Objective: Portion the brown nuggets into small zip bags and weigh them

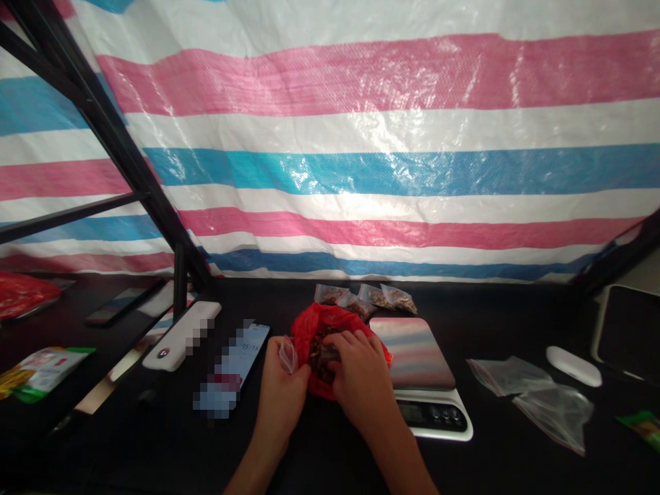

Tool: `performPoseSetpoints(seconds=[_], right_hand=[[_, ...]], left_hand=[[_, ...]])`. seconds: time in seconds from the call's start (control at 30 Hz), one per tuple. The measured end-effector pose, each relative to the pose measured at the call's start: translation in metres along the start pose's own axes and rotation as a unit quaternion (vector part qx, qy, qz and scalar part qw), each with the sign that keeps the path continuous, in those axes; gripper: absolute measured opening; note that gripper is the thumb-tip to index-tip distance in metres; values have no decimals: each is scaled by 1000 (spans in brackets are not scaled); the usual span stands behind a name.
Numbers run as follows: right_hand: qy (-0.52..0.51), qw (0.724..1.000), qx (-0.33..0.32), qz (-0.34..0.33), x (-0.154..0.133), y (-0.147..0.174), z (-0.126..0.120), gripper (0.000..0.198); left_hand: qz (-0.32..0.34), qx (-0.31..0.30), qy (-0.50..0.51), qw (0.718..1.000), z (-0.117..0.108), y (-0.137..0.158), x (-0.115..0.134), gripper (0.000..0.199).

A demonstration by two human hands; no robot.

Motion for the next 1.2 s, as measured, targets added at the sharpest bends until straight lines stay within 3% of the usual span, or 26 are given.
performPoseSetpoints(seconds=[0.37, 0.47, 0.57, 0.77, 1.0, 1.1, 1.2], right_hand=[[-81, 996, 27, 34, 3, -3, 2, 35], [-114, 992, 45, 38, 10, -5, -4, 36], [-156, 985, 75, 29, 10, -5, -15, 35], [-166, 980, 79, -71, -20, 2, -27, 37], [-70, 968, 97, -220, -54, 15, -30, 46], [-68, 958, 126, -247, -57, 18, -35, 45], [-55, 957, 183, -218, -45, 15, -43, 39]], left_hand=[[8, -18, 24, 1000, -3, -3, 4, 25], [47, 1, -36, 998, -9, -3, 13, 18], [87, -19, -115, 989, -7, -2, 18, 11], [124, -55, -218, 966, 1, 2, 17, 10], [125, -51, -184, 974, 2, 3, 17, 14], [120, -38, -162, 979, 0, 2, 17, 9], [119, -25, -176, 977, -3, 2, 19, 5]])
Point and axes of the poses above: each hand's wrist, its own y-axis away from the middle knuckle, its own z-axis out of the palm, x = y × z, the point moved 9 cm from there along -y, towards the middle knuckle, and after that the axes turned 4 degrees about -y, right-handed, at the moved point
